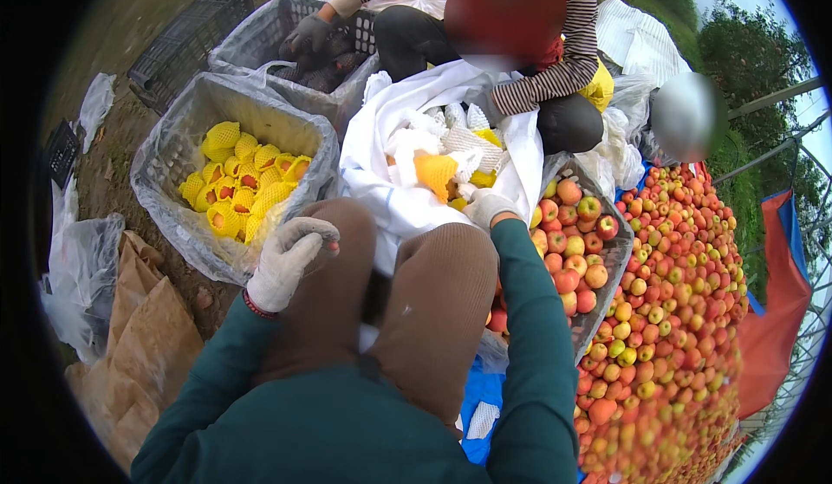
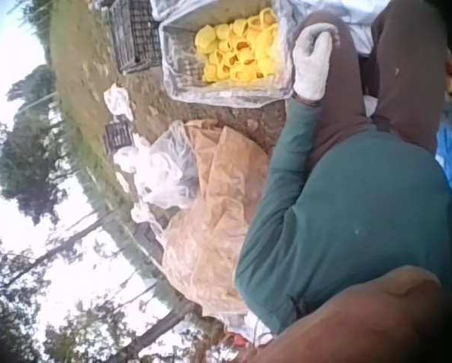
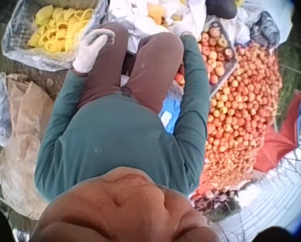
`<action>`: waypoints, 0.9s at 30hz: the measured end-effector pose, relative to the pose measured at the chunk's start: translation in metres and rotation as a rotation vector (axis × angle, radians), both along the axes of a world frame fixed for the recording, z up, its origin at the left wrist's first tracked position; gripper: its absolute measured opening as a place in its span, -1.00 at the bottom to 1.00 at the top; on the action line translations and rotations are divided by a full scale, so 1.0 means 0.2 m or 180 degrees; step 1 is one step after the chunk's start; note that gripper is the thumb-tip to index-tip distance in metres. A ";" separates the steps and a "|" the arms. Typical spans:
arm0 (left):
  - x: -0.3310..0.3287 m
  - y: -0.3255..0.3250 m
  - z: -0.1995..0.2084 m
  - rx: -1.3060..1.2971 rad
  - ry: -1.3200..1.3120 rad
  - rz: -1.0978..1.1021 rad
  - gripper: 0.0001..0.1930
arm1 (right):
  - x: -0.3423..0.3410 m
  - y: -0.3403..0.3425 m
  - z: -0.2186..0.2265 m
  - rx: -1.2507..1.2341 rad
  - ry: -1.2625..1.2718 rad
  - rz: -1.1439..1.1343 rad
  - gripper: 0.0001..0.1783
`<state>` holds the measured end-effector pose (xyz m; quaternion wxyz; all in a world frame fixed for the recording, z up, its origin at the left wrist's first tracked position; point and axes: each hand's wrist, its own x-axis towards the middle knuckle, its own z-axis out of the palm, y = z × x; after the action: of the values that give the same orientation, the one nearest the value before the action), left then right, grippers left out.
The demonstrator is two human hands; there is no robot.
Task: The person picks apples from a large pile, places each one into a yellow foam net, and then puts the netted apple into a plastic-lined crate. The process is repeated continuously.
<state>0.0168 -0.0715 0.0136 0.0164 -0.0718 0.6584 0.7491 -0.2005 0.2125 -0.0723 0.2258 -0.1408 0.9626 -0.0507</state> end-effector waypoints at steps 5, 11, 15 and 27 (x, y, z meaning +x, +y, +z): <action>-0.03 -0.07 -0.01 -0.0050 0.0117 0.0249 -0.78 | -0.03 -0.08 -0.09 0.0345 -0.0024 -0.0252 -0.44; -0.09 0.01 0.00 0.0026 0.0000 0.0041 -0.80 | -0.04 0.01 -0.22 -0.0970 0.0335 -0.0568 -0.54; -0.10 0.07 0.04 0.0003 0.0139 -0.0092 -0.79 | -0.03 0.11 0.08 -0.3279 0.0266 -0.1392 -0.67; -0.04 0.20 0.45 -0.1999 0.2425 -0.0457 -0.63 | 0.85 -0.29 0.88 -0.4486 -0.0338 -0.0672 -0.77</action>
<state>0.0089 -0.0315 0.1045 -0.1962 0.2510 0.8146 0.4846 -0.0305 0.1550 0.1038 0.1216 -0.1567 0.6970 -0.6891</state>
